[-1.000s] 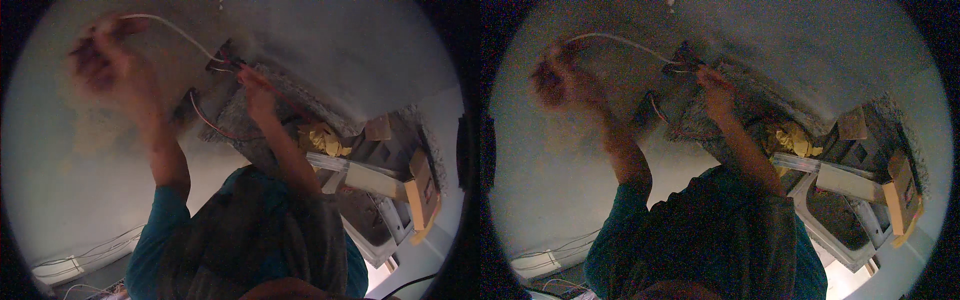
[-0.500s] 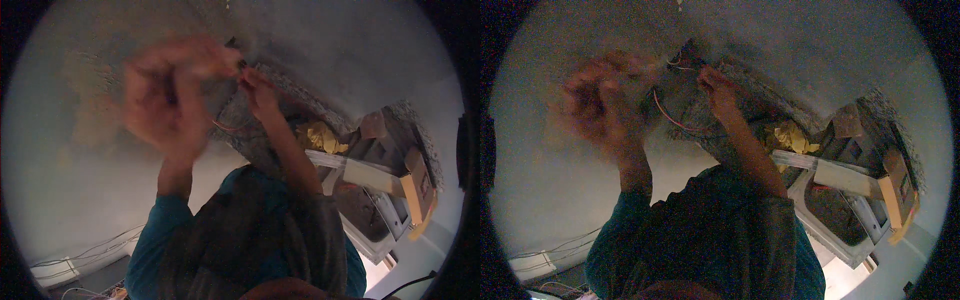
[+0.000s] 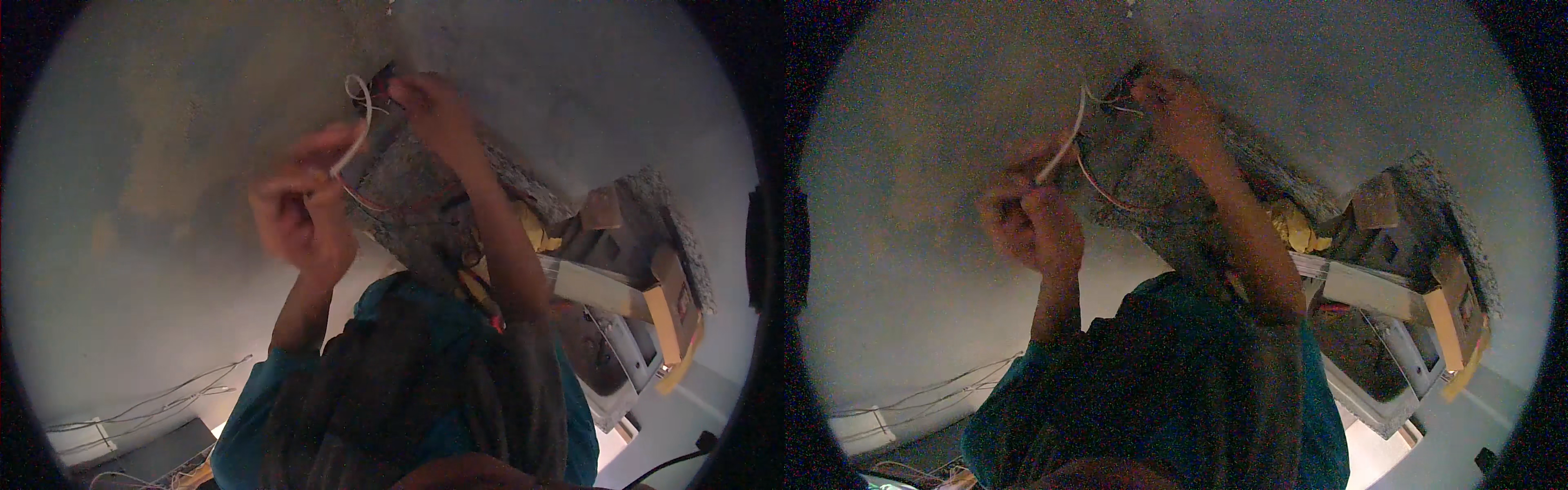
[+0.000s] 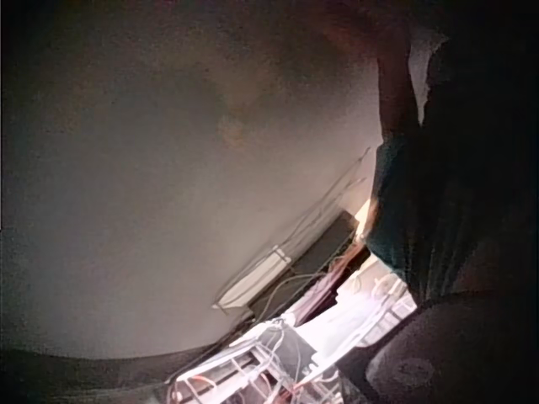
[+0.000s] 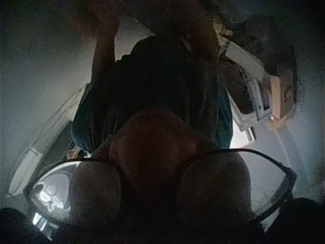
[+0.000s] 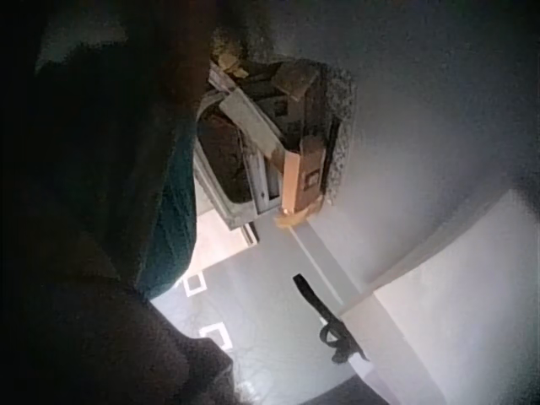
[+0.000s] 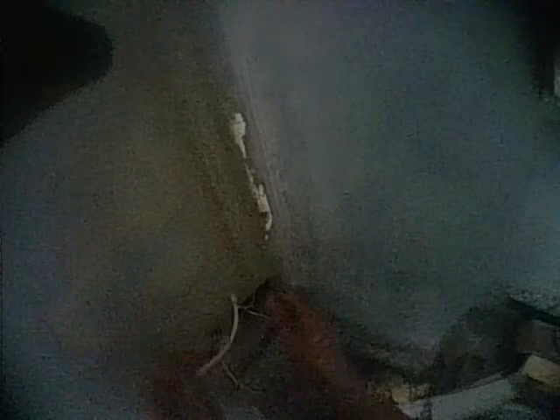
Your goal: The person connects wires in a wall opening by twisting them together and wrapping the connection with electrical tape.
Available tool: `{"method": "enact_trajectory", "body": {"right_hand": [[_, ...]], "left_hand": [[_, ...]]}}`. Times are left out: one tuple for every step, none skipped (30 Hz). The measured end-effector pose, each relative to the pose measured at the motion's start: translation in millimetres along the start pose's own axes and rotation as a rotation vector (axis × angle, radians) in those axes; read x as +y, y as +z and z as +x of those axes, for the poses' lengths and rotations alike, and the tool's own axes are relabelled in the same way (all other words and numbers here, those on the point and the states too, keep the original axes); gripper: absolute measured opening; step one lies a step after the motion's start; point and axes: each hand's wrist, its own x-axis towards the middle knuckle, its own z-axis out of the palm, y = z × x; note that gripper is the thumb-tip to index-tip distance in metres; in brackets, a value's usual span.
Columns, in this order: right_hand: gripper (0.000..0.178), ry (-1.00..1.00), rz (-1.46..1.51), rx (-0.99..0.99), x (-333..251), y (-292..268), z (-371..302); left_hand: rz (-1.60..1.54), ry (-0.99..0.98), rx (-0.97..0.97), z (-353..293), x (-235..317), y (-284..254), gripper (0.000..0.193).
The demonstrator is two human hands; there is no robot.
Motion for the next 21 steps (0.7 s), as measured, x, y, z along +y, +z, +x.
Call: {"method": "enact_trajectory", "body": {"right_hand": [[0.024, -0.051, -0.022, -0.054, 10, 9, 10], [0.024, -0.056, -0.024, -0.052, 19, 20, 16], [0.022, -0.063, 0.019, -0.046, 24, 28, 21], [0.02, -0.07, 0.062, -0.039, 30, 32, 24], [0.02, -0.073, 0.065, -0.049, 31, 37, 24], [0.018, -0.183, -0.014, -0.005, 33, 40, 23], [0.017, -0.293, -0.094, 0.042, 35, 41, 22], [0.017, -0.293, -0.093, 0.042, 39, 42, 23], [0.018, -0.263, -0.041, 0.018, 44, 40, 24], [0.02, -0.233, 0.008, -0.005, 50, 38, 26], [0.02, -0.235, 0.011, -0.001, 49, 35, 30], [0.021, -0.203, 0.006, -0.11, 48, 31, 34], [0.022, -0.186, 0.005, -0.164, 47, 27, 36], [0.023, -0.167, 0.004, -0.22, 46, 24, 38], [0.023, -0.056, 0.192, -0.361, 38, 20, 41], [0.024, 0.056, 0.382, -0.502, 30, 16, 43], [0.024, 0.054, 0.38, -0.497, 28, 12, 47], [0.024, 0.026, 0.276, -0.534, 26, 9, 50], [0.024, -0.002, 0.172, -0.57, 24, 8, 53], [0.024, 0.001, 0.171, -0.563, 35, 8, 56], [0.024, -0.063, 0.143, -0.506, 53, 13, 59]], "left_hand": [[-0.001, 0.004, 0.0, 6, -4, 1, 0.009], [-0.04, 0.017, -0.034, 11, -11, 0, 0.01], [-0.082, 0.03, -0.064, 17, -16, 0, 0.012], [-0.089, 0.036, -0.059, 24, -22, 0, 0.012], [-0.009, 0.032, -0.146, 27, -26, -3, 0.019], [0.07, 0.027, -0.235, 30, -30, -6, 0.028], [0.074, 0.025, -0.229, 35, -30, -6, 0.028], [0.292, 0.049, -0.297, 44, -27, -4, 0.036], [0.508, 0.075, -0.364, 50, -27, -2, 0.045], [0.504, 0.075, -0.366, 51, -35, -1, 0.045], [0.615, 0.158, -0.37, 51, -45, -1, 0.047], [0.724, 0.241, -0.373, 50, -51, -1, 0.05], [0.723, 0.246, -0.375, 47, -53, 0, 0.05], [0.862, 0.181, -0.425, 41, -54, 2, 0.046], [1.002, 0.118, -0.472, 38, -53, 2, 0.042], [1.006, 0.118, -0.473, 32, -59, -4, 0.042], [0.968, 0.127, -0.426, 30, -66, -8, 0.04], [0.933, 0.135, -0.379, 28, -71, -11, 0.038], [0.933, 0.138, -0.378, 24, -73, -13, 0.038], [0.85, -0.062, -0.305, 22, -69, -8, 0.031], [0.761, -0.256, -0.234, 22, -67, -3, 0.025]]}}
